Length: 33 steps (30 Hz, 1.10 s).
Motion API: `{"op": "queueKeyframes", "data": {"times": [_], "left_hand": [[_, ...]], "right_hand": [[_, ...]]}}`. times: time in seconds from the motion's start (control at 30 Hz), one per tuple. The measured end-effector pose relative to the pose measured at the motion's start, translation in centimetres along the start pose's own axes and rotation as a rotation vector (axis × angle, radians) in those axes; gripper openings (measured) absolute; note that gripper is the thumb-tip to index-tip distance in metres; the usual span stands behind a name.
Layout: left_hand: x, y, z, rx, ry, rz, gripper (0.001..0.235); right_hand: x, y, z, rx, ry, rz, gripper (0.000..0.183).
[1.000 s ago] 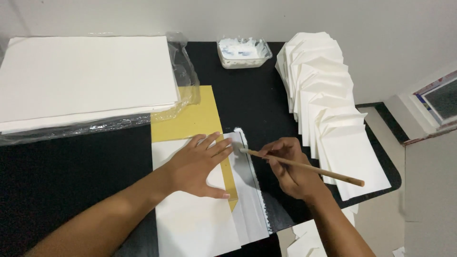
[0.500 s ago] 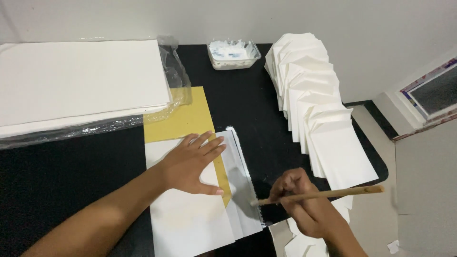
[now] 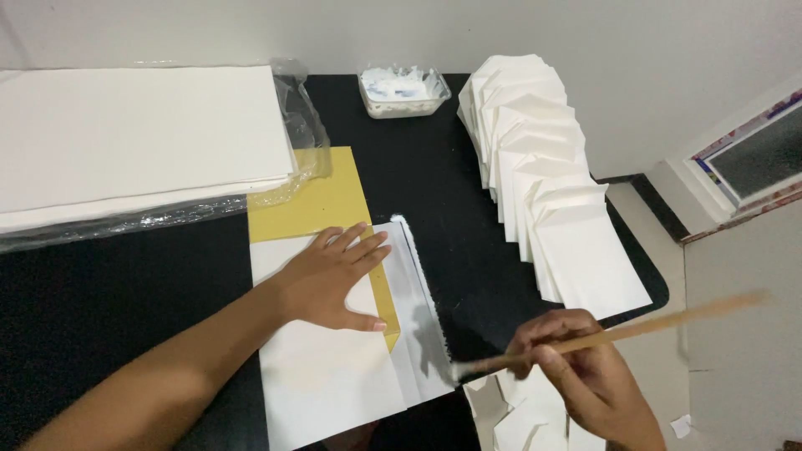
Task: The person applies glue to the edge of a white paper sheet using a brush, then folds the paper to adhere the glued edge. The person repeats the gluing and folding process on the folded paper.
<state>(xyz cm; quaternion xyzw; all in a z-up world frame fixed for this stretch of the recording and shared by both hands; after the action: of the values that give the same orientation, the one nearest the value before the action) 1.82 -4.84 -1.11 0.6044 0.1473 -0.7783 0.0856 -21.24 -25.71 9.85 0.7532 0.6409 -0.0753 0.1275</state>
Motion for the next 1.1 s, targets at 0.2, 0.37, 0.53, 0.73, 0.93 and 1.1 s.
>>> {"op": "queueKeyframes", "data": {"times": [0.2, 0.37, 0.53, 0.73, 0.93, 1.1], "left_hand": [[-0.1, 0.0, 0.0, 0.010, -0.009, 0.011, 0.115], [-0.4, 0.0, 0.1, -0.002, -0.005, -0.016, 0.116], [0.1, -0.1, 0.1, 0.001, -0.019, -0.026, 0.115], [-0.1, 0.2, -0.1, -0.032, -0.041, -0.085, 0.115], [-0.1, 0.3, -0.1, -0.036, -0.012, -0.089, 0.115], [0.0, 0.3, -0.1, -0.029, -0.020, -0.071, 0.116]], "right_hand": [[1.4, 1.9, 0.0, -0.448, -0.543, 0.190, 0.025], [3.1, 3.5, 1.7, -0.319, -0.537, 0.083, 0.038], [3.1, 2.9, 2.2, -0.295, -0.352, -0.061, 0.019], [1.8, 0.7, 3.6, 0.055, -0.329, -0.028, 0.018], [0.3, -1.3, 4.5, 0.682, -0.422, -0.067, 0.022], [-0.6, -0.9, 2.4, 0.137, -0.164, 0.014, 0.018]]}}
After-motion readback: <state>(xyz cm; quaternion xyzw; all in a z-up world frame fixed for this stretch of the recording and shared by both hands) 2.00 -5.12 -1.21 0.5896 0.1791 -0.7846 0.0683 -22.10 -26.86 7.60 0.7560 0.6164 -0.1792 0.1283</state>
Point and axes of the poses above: each hand's wrist, its own y-axis towards the middle knuckle, its own x-axis out of the palm, z = x × y, the point moved 5 cm from there along y, towards the middle knuckle, and after that the axes turned 2 degrees about y, right-handed, at the moved point
